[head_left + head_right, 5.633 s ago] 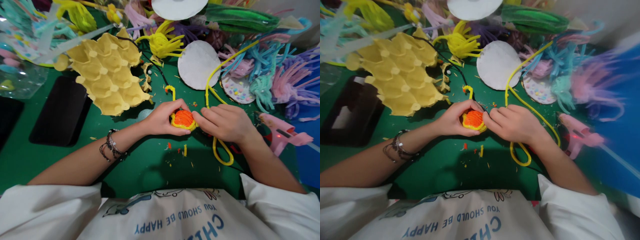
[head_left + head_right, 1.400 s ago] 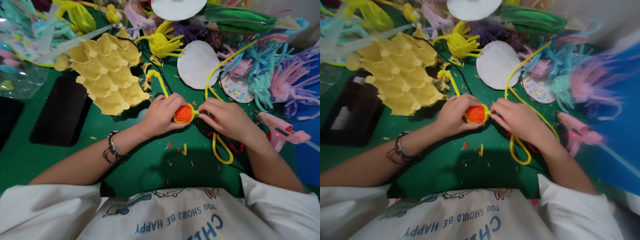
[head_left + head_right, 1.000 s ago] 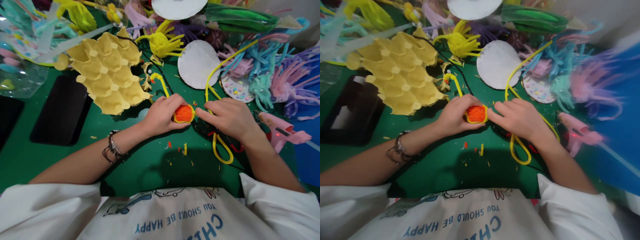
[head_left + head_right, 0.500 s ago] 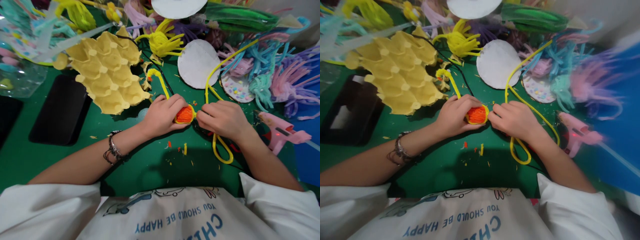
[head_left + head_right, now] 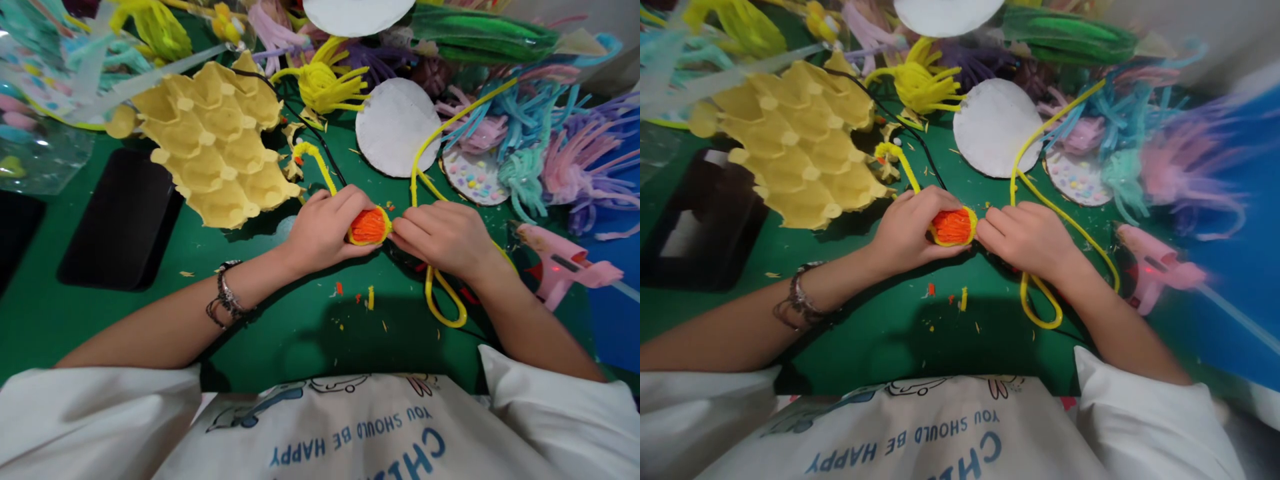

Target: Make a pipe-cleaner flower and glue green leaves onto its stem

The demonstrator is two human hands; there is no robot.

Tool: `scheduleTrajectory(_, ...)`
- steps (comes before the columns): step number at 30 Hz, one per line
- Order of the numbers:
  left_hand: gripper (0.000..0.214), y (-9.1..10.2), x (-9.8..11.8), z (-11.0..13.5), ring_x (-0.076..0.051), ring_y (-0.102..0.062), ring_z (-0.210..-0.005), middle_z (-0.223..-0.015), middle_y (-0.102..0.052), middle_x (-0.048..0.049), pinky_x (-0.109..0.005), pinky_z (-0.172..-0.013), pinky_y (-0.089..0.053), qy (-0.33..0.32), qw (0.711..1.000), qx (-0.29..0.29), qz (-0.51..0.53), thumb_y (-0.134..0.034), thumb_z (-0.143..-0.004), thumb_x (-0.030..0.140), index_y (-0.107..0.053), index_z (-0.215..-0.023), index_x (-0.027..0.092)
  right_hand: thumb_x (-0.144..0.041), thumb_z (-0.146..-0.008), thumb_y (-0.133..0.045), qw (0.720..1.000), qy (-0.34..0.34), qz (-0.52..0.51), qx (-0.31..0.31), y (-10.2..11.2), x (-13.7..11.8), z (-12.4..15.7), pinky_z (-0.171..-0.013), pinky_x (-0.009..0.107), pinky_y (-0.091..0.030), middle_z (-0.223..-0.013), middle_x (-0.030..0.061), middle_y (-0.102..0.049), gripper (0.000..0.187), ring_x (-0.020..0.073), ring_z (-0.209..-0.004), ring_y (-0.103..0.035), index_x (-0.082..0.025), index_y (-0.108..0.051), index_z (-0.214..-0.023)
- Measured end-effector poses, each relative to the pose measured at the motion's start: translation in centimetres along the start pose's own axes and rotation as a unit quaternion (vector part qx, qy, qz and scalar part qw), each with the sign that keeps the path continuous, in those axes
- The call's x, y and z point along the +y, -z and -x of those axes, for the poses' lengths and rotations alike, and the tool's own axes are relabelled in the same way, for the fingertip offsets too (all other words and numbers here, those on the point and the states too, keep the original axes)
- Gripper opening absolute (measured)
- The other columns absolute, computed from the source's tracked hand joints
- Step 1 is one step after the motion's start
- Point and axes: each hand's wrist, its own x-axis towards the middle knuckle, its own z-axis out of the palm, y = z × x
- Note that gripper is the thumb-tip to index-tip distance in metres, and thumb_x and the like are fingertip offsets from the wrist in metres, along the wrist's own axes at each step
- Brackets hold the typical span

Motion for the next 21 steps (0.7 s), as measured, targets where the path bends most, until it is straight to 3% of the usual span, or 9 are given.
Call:
scheduleTrajectory(8, 0.040, 0.05, -0.14, 0.03, -0.022, -0.063, -0.086, -0.101, -0.066, -0.0073, -0.030, -0.069, -0.035, -0.026, 1.000, -0.008, -0.015, -0.064, -0.075, 0.046, -0.052, -0.101, 0.017, -0.020, -0.091, -0.044, 1.000, 0.009, 0.004, 0.029, -0.36, 0.27, 0.46, -0.055, 0.029, -0.026, -0.062, 0.0004, -0.054, 0.023, 0.0127, -0.055, -0.040, -0.020, -0.059, -0.073)
scheduleTrajectory(13, 0.039, 0.05, -0.21, 0.11, -0.022, -0.063, -0.086, -0.103, -0.066, -0.0077, -0.031, -0.069, -0.033, -0.045, 0.998, -0.003, -0.051, -0.061, -0.078, 0.047, -0.052, -0.103, 0.018, -0.017, -0.089, -0.042, 1.000, -0.010, -0.018, 0.020, -0.37, 0.05, 0.40, -0.054, 0.029, -0.025, -0.060, 0.0008, -0.054, 0.027, 0.0122, -0.054, -0.041, -0.019, -0.058, -0.067)
scheduleTrajectory(18, 0.038, 0.08, -0.14, 0.16, -0.020, -0.063, -0.082, -0.105, -0.066, -0.0080, -0.032, -0.068, -0.033, -0.056, 0.994, 0.017, -0.093, -0.055, -0.082, 0.050, -0.052, -0.104, 0.019, -0.026, -0.091, -0.040, 0.987, -0.074, -0.138, 0.025, -0.60, -0.32, 0.20, -0.056, 0.027, -0.031, -0.064, 0.0024, -0.058, 0.029, 0.0130, -0.058, -0.048, -0.019, -0.058, -0.069)
scheduleTrajectory(21, 0.035, -0.02, -0.16, 0.18, -0.019, -0.062, -0.082, -0.108, -0.066, -0.0085, -0.031, -0.067, -0.032, -0.058, 0.992, 0.041, -0.102, -0.053, -0.085, 0.047, -0.051, -0.107, 0.019, -0.026, -0.089, -0.043, 0.952, -0.138, -0.271, 0.037, -0.65, -0.55, 0.05, -0.056, 0.025, -0.033, -0.062, 0.0004, -0.058, 0.024, 0.0115, -0.056, -0.048, -0.019, -0.057, -0.070)
